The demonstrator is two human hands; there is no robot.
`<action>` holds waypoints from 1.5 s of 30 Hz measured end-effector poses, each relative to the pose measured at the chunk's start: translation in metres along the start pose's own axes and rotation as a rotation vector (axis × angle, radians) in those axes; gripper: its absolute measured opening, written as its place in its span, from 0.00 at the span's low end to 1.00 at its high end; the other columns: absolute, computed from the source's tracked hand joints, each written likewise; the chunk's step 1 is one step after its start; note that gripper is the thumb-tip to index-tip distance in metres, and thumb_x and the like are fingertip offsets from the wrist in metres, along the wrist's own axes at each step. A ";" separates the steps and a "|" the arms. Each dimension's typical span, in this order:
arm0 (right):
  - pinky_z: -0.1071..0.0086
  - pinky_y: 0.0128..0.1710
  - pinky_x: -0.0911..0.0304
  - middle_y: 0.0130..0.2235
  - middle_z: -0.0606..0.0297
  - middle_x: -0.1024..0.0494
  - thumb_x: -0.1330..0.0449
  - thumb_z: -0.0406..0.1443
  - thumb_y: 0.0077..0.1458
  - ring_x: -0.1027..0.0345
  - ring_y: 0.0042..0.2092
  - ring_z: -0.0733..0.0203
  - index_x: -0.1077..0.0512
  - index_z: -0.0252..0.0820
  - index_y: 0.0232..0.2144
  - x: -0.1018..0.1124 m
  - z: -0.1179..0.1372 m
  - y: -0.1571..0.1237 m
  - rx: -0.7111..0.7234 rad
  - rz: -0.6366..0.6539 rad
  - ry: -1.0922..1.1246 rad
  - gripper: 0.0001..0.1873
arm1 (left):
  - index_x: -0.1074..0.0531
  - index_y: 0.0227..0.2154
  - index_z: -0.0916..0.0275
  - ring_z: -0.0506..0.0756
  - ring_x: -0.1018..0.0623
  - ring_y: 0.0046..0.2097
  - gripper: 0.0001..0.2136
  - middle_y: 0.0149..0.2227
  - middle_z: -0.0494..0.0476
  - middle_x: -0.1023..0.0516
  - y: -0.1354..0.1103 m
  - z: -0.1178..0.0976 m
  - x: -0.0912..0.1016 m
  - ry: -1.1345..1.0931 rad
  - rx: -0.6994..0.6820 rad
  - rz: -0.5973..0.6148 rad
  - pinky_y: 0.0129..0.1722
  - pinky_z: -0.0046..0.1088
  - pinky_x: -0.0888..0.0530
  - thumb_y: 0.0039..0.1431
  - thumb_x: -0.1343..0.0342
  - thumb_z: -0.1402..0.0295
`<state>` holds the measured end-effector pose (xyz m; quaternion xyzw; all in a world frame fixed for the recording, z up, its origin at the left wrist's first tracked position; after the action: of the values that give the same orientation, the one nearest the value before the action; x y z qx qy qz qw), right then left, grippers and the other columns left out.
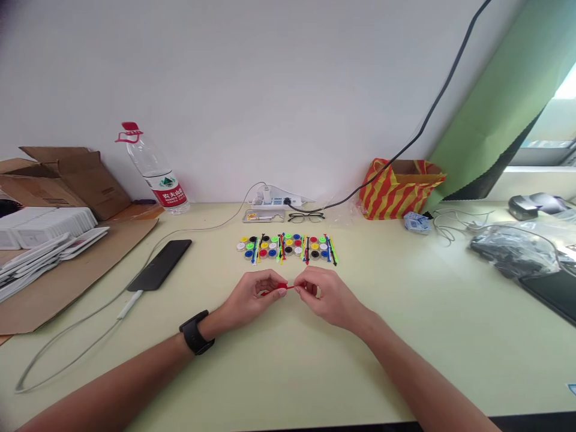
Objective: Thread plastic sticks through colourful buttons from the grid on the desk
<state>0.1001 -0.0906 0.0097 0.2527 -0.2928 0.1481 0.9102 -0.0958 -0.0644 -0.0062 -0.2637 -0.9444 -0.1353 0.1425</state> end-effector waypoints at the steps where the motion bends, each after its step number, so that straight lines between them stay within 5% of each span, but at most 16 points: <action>1: 0.66 0.32 0.35 0.31 0.63 0.24 0.43 0.36 0.64 0.33 0.30 0.61 0.24 0.44 0.35 0.000 0.000 0.000 -0.002 0.000 0.004 0.08 | 0.21 0.38 0.63 0.55 0.22 0.38 0.12 0.38 0.60 0.18 0.000 -0.001 0.000 -0.002 -0.003 -0.003 0.39 0.32 0.23 0.64 0.38 0.58; 14: 0.64 0.37 0.27 0.42 0.59 0.22 0.41 0.44 0.65 0.27 0.38 0.58 0.22 0.46 0.42 0.004 -0.014 0.006 -0.136 -0.119 0.191 0.11 | 0.22 0.39 0.62 0.56 0.20 0.42 0.11 0.40 0.60 0.19 0.005 -0.001 0.010 -0.446 0.129 0.089 0.45 0.34 0.24 0.62 0.35 0.59; 19: 0.63 0.39 0.25 0.47 0.57 0.22 0.40 0.43 0.64 0.25 0.40 0.57 0.23 0.48 0.49 0.004 -0.016 0.004 -0.152 -0.217 0.152 0.13 | 0.22 0.42 0.61 0.56 0.20 0.42 0.12 0.41 0.59 0.21 0.007 0.003 0.011 -0.461 0.139 0.018 0.46 0.35 0.23 0.60 0.34 0.60; 28: 0.63 0.39 0.24 0.52 0.58 0.22 0.43 0.41 0.65 0.25 0.41 0.58 0.27 0.51 0.54 0.001 -0.003 0.003 -0.100 -0.133 0.162 0.17 | 0.22 0.42 0.62 0.54 0.21 0.43 0.15 0.40 0.57 0.21 0.009 0.014 0.014 -0.404 0.131 -0.053 0.45 0.32 0.25 0.56 0.30 0.60; 35: 0.67 0.29 0.29 0.46 0.58 0.19 0.42 0.43 0.65 0.33 0.26 0.65 0.29 0.46 0.55 -0.002 -0.001 -0.004 -0.109 -0.165 0.217 0.18 | 0.21 0.42 0.63 0.55 0.19 0.42 0.14 0.40 0.57 0.18 0.008 0.013 0.013 -0.404 0.097 -0.086 0.51 0.39 0.24 0.57 0.31 0.60; 41: 0.66 0.33 0.28 0.51 0.55 0.21 0.43 0.43 0.65 0.28 0.32 0.63 0.30 0.45 0.55 -0.002 0.001 -0.004 -0.079 -0.171 0.258 0.18 | 0.20 0.42 0.64 0.56 0.19 0.42 0.16 0.38 0.58 0.17 0.004 0.007 0.010 -0.409 0.094 -0.086 0.50 0.39 0.23 0.55 0.29 0.61; 45: 0.67 0.29 0.31 0.55 0.55 0.23 0.45 0.43 0.67 0.34 0.27 0.67 0.33 0.47 0.58 -0.002 0.001 -0.002 -0.092 -0.167 0.283 0.20 | 0.20 0.41 0.64 0.55 0.19 0.42 0.14 0.38 0.59 0.17 0.005 0.006 0.011 -0.413 0.080 -0.070 0.48 0.38 0.23 0.56 0.30 0.61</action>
<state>0.0984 -0.0928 0.0084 0.2107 -0.1462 0.0926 0.9621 -0.1032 -0.0538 -0.0070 -0.2472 -0.9667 -0.0457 -0.0483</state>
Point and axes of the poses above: each hand's wrist, its own y-axis towards the middle knuckle, its own x-axis out of the back of the hand, z = x × y, the point moved 4 cm from there along y, towards the middle knuckle
